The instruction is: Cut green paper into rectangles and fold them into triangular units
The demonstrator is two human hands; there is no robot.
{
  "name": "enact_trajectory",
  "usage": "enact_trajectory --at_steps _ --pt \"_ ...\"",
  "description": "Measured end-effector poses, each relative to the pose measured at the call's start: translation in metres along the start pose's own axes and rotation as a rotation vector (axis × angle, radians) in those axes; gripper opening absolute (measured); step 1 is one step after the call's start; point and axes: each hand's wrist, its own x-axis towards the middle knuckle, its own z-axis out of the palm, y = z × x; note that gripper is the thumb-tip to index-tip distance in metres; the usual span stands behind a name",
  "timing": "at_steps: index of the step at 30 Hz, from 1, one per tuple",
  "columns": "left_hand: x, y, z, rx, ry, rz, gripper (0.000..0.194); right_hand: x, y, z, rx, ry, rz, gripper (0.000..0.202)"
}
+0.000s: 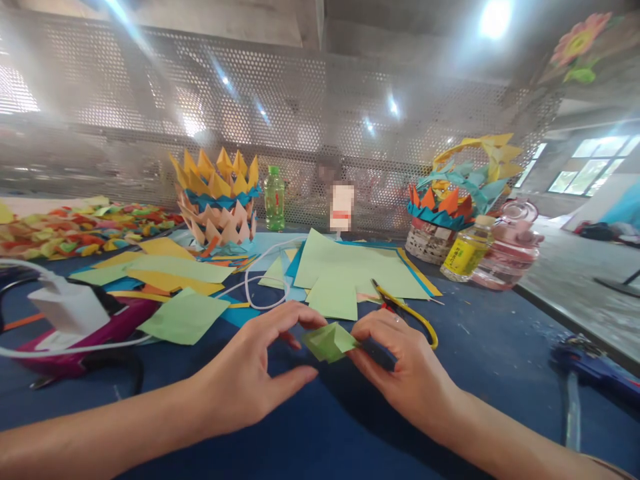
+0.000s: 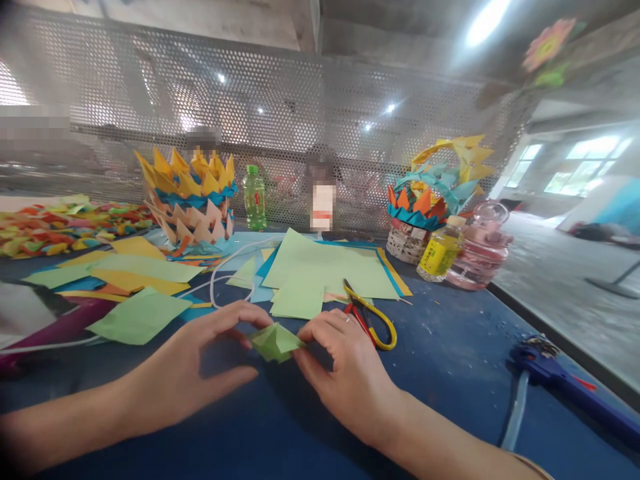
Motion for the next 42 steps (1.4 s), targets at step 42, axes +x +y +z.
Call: enact_trajectory --at_steps 42 --pt "-0.005 -0.015 0.014 0.341 -0.117 0.066 0.019 -0.001 -0.011 0.003 -0.096 -0.288 0.151 0.015"
